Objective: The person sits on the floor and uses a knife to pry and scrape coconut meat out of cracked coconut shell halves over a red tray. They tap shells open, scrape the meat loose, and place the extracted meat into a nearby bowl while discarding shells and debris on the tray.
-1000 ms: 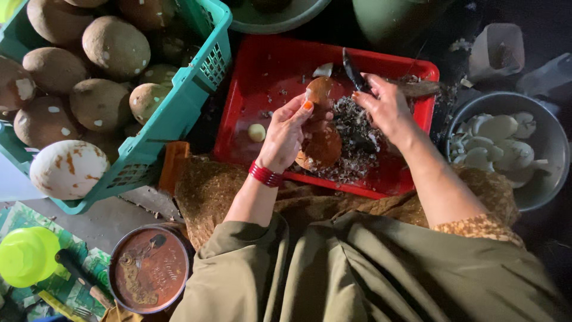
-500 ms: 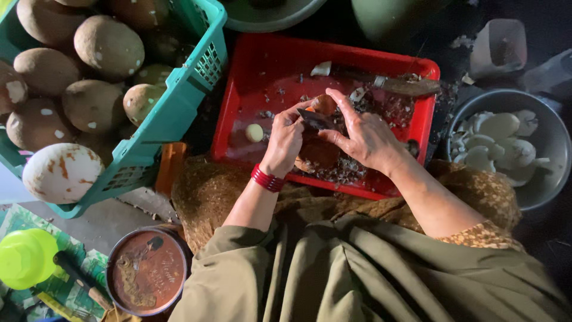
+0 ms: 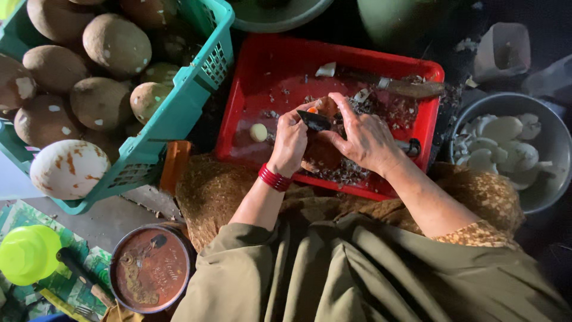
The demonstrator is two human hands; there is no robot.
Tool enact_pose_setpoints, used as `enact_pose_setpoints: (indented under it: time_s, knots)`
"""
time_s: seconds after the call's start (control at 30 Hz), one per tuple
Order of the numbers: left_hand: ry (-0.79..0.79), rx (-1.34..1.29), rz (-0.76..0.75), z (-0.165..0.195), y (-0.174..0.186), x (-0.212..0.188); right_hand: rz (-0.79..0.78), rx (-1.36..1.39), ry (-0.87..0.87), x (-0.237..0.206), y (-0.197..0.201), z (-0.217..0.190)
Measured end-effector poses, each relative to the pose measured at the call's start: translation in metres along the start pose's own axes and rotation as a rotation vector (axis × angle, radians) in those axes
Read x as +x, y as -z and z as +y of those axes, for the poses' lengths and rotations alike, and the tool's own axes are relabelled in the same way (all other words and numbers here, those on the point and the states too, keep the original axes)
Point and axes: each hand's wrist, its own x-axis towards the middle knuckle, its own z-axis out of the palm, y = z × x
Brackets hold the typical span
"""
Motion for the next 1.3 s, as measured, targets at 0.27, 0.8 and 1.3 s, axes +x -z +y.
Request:
enact_pose_setpoints:
  time_s: [0.27, 0.8, 1.3]
  knots:
    - [-0.06, 0.173, -0.009, -0.006, 0.001, -0.004, 0.094, 0.082, 0.087, 0.006, -0.003, 0.005]
    - [-0.086, 0.17, 0.031, 0.001, -0.001, -0.003, 0.052, -0.014, 0.0, 0.009, -0.005, -0.003]
    - [0.002, 0.074, 0.014, 0.01, -0.006, -0.002, 0.044, 0.019, -0.011, 0.003, -0.001, -0.005]
